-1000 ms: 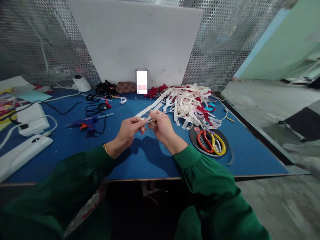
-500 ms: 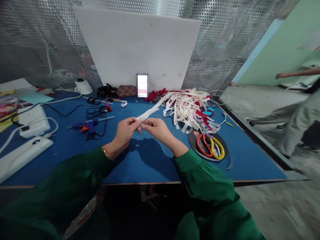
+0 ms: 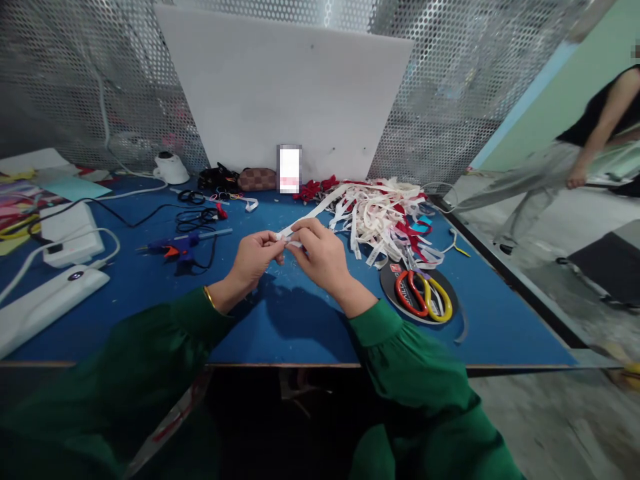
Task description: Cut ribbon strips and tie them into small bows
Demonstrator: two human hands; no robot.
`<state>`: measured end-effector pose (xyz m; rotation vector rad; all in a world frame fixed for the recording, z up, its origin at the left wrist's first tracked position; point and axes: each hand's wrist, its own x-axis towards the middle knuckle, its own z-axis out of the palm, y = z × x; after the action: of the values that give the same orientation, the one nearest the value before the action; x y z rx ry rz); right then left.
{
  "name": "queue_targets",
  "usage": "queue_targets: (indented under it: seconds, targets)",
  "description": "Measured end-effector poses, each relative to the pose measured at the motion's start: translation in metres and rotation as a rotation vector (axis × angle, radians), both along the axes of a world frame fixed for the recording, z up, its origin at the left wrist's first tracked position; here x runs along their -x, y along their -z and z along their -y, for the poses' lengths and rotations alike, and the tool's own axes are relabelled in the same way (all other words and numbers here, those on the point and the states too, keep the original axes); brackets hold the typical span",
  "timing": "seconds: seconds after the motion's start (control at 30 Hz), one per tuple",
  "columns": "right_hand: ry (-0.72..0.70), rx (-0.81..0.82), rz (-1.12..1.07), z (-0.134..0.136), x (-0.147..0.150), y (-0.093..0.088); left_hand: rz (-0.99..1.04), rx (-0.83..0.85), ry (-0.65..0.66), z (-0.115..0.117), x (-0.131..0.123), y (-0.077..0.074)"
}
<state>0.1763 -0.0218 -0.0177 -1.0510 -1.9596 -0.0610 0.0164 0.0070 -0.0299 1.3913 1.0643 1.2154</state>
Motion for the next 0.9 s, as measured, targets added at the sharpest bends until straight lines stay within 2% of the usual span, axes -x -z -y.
queue_targets:
  seconds: [0.1, 0.2, 0.4, 0.5, 0.6, 0.77, 0.9]
  targets:
    - [-0.033, 0.111, -0.062, -0.001, 0.000, 0.002, -0.065, -0.049, 0.016, 0.000, 0.001, 0.001]
    - [-0.001, 0.281, -0.165, -0.003, 0.003, 0.004, -0.117, -0.122, 0.018, 0.000, 0.003, 0.002]
    - [-0.078, 0.491, -0.652, -0.005, 0.013, 0.008, -0.197, -0.245, -0.022, 0.001, 0.003, 0.005]
    - [-0.042, 0.534, -0.759, -0.006, 0.015, 0.010, -0.191, -0.247, -0.018, 0.002, 0.001, 0.006]
    - [-0.031, 0.459, -0.669, -0.004, 0.015, 0.010, -0.172, -0.233, 0.000, 0.003, 0.001, 0.005]
    - [0.004, 0.291, -0.375, 0.001, 0.015, 0.010, -0.122, -0.198, 0.013, 0.003, 0.001, 0.003]
    - [-0.011, 0.191, -0.273, 0.005, 0.016, 0.009, -0.069, -0.174, 0.017, 0.002, 0.002, 0.002]
